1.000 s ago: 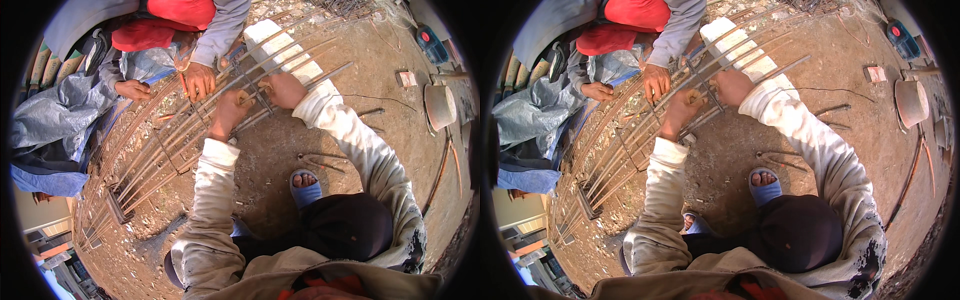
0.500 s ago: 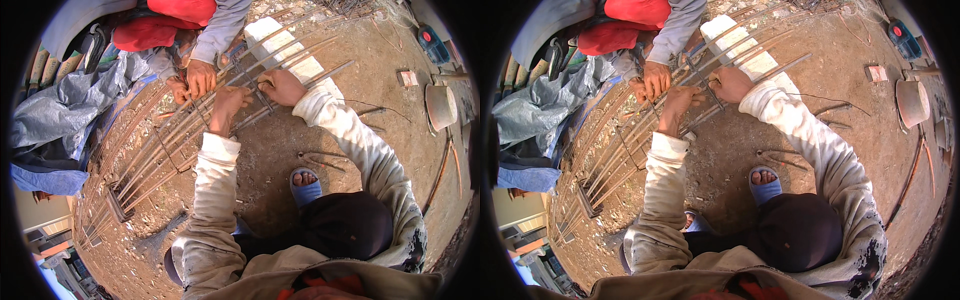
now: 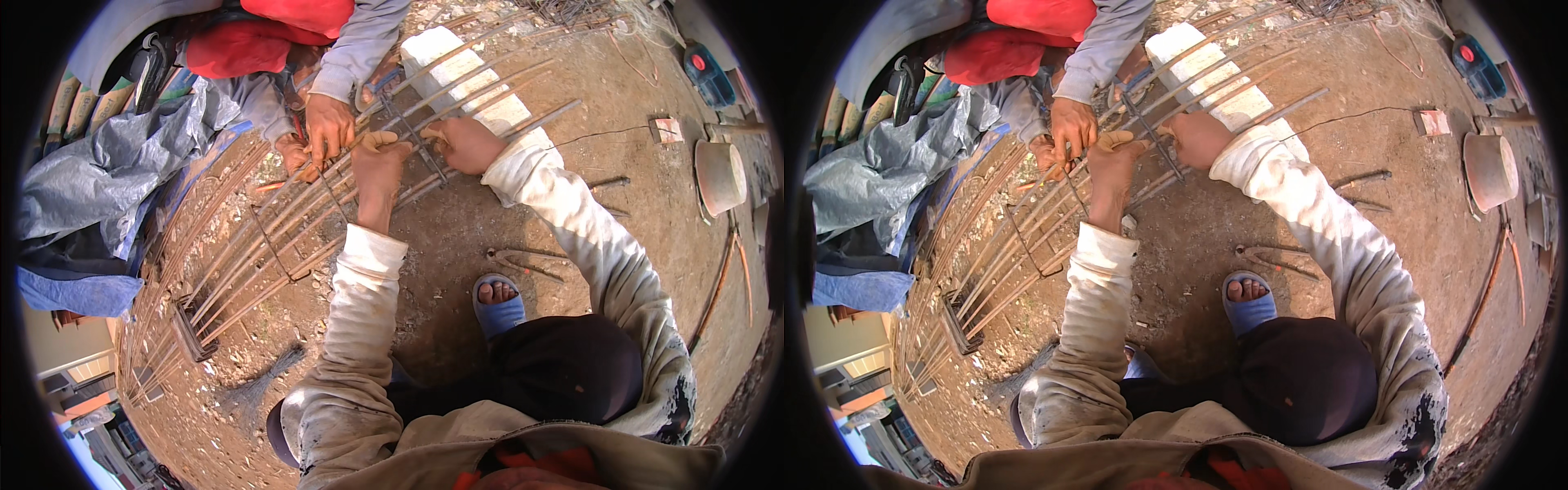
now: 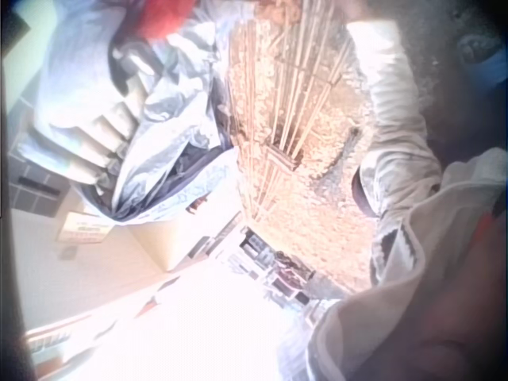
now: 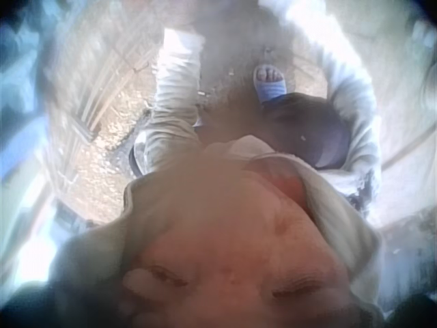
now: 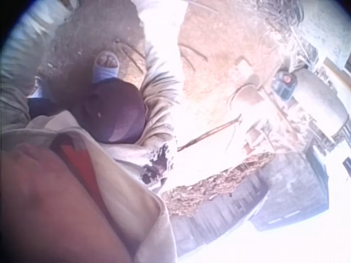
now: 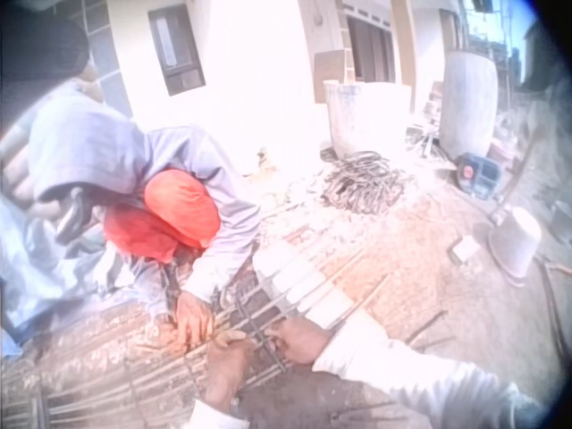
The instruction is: The person sits on the ground and uses pliers to twist wire ties around the intersections of a rebar cage. A second person assists by holding the cage and using pliers as well. The camera wearer repeatedly picks up wire ties, wraps them around the bars, and twists them to secure the structure.
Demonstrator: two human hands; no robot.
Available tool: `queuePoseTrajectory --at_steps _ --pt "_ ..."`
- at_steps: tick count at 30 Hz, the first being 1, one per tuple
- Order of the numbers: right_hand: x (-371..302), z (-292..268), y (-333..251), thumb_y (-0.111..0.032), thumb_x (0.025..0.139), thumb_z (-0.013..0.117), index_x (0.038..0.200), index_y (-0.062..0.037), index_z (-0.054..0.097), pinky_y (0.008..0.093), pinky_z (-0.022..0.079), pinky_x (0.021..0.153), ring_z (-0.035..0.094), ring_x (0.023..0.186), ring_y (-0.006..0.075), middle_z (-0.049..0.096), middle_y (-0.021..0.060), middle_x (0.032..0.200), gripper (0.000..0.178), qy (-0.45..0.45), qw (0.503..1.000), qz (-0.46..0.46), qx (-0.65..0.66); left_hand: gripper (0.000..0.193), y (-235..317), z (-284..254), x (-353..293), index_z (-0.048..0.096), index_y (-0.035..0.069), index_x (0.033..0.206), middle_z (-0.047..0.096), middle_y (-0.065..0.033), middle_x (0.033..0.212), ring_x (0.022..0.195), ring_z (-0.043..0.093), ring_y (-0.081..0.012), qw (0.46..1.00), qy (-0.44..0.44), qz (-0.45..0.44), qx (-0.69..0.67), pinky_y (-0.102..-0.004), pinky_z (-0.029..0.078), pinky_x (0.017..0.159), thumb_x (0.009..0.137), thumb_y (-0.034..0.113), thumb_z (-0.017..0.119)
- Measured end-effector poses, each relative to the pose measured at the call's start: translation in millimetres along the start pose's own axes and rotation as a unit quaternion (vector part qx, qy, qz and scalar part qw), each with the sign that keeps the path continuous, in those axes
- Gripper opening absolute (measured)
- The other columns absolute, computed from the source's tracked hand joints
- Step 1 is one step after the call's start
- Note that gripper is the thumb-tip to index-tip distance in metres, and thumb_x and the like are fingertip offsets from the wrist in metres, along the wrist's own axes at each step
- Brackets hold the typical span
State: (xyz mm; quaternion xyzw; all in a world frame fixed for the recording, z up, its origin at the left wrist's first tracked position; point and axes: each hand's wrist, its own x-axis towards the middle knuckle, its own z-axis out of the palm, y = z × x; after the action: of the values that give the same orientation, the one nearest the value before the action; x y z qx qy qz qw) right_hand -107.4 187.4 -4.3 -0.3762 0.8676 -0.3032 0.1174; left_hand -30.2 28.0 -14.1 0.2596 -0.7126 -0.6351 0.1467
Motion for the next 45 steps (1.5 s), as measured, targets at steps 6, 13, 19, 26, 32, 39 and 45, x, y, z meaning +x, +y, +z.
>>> queuePoseTrajectory --at_steps 6,13,19,26,32,39,45 --pt "6.2 5.1 -10.2 -0.014 0.077 0.066 0.099 -0.0021 0.067 0.0452 0.052 0.072 0.066 0.078 0.0382 0.067 0.0226 0.081 0.024 0.018 0.998 0.057 0.012 0.023 -20.5 3.1 -4.0 0.053 0.001 0.079 0.057 -0.0087 0.065 0.058 0.053 -0.0180 0.979 0.072 0.149 0.118 -0.0333 0.044 0.058 0.072 0.007 0.074" --pt "0.4 5.5 -14.5 -0.023 0.075 0.073 0.096 -0.0017 0.068 0.0417 0.052 0.069 0.067 0.075 0.0359 0.068 0.0205 0.080 0.030 0.055 0.993 0.088 0.061 0.027 -4.3 10.3 -9.5 0.046 0.002 0.072 0.053 -0.0091 0.062 0.057 0.050 -0.0193 0.950 0.098 0.215 0.205 -0.0345 0.043 0.057 0.072 0.008 0.073" --pt "-1.6 10.9 -30.5 -0.023 0.076 0.071 0.097 -0.0041 0.069 0.0437 0.053 0.070 0.067 0.078 0.0370 0.068 0.0203 0.080 0.028 0.075 0.990 0.123 0.007 0.023 -1.8 16.0 -3.1 0.046 0.002 0.069 0.051 -0.0111 0.060 0.055 0.050 -0.0251 0.960 0.110 0.189 0.177 -0.0391 0.042 0.057 0.071 0.006 0.068" --pt "-4.2 14.0 -42.0 -0.024 0.076 0.071 0.096 -0.0053 0.067 0.0451 0.053 0.072 0.067 0.081 0.0367 0.069 0.0196 0.082 0.027 0.093 0.987 0.123 -0.036 0.017 5.1 3.0 -1.9 0.057 0.000 0.069 0.057 -0.0142 0.060 0.057 0.057 -0.0281 0.960 0.074 0.175 0.205 -0.0391 0.046 0.059 0.073 0.011 0.070" --pt "-0.9 12.4 -28.4 -0.023 0.073 0.077 0.100 -0.0022 0.068 0.0426 0.052 0.073 0.067 0.082 0.0364 0.069 0.0195 0.084 0.035 0.105 0.985 0.131 0.034 0.021 -0.5 -8.2 -10.6 0.075 0.002 0.087 0.069 -0.0139 0.070 0.064 0.065 -0.0206 0.967 -0.019 0.072 0.242 -0.0312 0.049 0.064 0.077 0.020 0.071" --pt "4.2 6.0 -18.6 -0.020 0.072 0.076 0.092 0.0001 0.070 0.0391 0.052 0.067 0.068 0.076 0.0334 0.069 0.0178 0.080 0.029 0.050 0.984 0.116 0.123 0.020 -12.2 2.4 10.2 0.076 0.002 0.083 0.070 -0.0084 0.068 0.064 0.063 -0.0144 0.996 -0.019 0.000 0.085 -0.0296 0.048 0.063 0.075 0.020 0.071" --pt "4.1 7.6 -21.5 -0.017 0.074 0.073 0.089 -0.0008 0.070 0.0404 0.052 0.067 0.068 0.075 0.0331 0.069 0.0192 0.078 0.022 0.057 0.988 0.106 0.091 0.019 -11.4 11.7 6.7 0.075 0.002 0.076 0.069 -0.0145 0.066 0.064 0.067 -0.0243 0.980 0.042 0.060 0.186 -0.0361 0.050 0.065 0.072 0.019 0.068"
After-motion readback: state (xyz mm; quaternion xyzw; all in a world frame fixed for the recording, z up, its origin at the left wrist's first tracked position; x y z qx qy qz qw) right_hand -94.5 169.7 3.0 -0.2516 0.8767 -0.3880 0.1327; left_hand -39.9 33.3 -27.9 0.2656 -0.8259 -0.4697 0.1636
